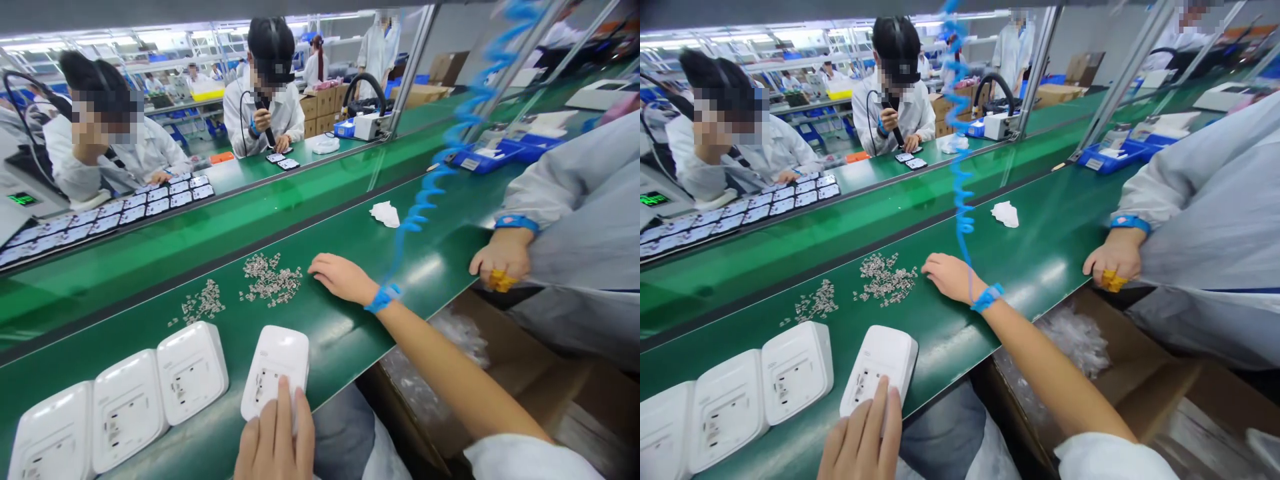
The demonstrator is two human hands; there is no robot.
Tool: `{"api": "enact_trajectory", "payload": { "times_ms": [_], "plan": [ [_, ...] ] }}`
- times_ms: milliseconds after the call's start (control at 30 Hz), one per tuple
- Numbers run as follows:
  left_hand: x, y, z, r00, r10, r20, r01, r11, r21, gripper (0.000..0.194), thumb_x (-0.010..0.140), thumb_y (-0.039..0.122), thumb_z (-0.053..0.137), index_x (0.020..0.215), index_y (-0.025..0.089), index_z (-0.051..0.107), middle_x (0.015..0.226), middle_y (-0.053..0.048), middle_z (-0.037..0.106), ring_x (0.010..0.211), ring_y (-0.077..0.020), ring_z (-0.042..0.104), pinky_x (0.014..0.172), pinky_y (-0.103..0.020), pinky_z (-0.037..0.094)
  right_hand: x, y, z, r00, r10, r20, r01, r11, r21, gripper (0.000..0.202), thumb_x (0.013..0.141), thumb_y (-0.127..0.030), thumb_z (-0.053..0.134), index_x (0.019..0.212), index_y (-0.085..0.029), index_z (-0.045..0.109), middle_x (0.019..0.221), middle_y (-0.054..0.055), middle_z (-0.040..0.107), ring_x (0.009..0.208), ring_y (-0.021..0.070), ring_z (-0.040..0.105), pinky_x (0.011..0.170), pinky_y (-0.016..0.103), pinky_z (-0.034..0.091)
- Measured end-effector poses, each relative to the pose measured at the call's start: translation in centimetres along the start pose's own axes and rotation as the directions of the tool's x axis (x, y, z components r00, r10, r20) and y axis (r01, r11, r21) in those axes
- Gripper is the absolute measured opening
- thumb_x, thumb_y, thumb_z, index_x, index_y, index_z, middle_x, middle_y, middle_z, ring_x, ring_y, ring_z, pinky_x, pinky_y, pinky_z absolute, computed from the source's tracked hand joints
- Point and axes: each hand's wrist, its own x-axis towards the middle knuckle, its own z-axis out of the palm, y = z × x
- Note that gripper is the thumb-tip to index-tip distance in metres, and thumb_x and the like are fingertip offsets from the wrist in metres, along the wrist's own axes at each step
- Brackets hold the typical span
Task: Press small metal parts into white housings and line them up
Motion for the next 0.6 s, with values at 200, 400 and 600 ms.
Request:
{"api": "enact_trajectory", "payload": {
  "times_ms": [200,400,600],
  "plan": [
    [2.6,-1.1,0.5,0.993,-0.038,0.116,0.019,0.986,0.165,0.037,0.089,0.014,0.063,0.126,0.011,0.062,0.132,-0.015,0.063,0.097,-0.029,0.065,0.077,-0.043,0.046,3.6,0.2,2.7,0.999,-0.004,0.051,0.006,0.999,-0.039,0.006,0.096,-0.015,0.061,0.092,-0.017,0.066,0.095,0.006,0.063,0.093,0.02,0.058,0.081,0.031,0.046],
    [3.9,-1.7,0.5,0.974,-0.062,0.218,0.014,0.976,0.216,0.037,0.09,0.015,0.057,0.127,0.009,0.062,0.123,-0.018,0.065,0.088,-0.0239,0.062,0.072,-0.04,0.047,1.7,0.8,2.8,0.998,-0.05,-0.028,0.051,0.997,0.06,0.011,0.097,-0.014,0.054,0.089,-0.018,0.06,0.095,0.007,0.06,0.091,0.0212,0.055,0.083,0.034,0.046],
    [5.0,-2.7,1.4,0.957,-0.173,0.231,0.122,0.968,0.221,0.038,0.093,0.019,0.051,0.128,0.008,0.059,0.108,-0.016,0.065,0.081,-0.0246,0.058,0.067,-0.04,0.042,1.2,0.9,2.1,0.981,0.11,-0.162,-0.035,0.912,0.409,0.01,0.097,-0.021,0.05,0.09,-0.02,0.057,0.091,0.006,0.065,0.082,0.0187,0.061,0.076,0.033,0.049]
  ]
}}
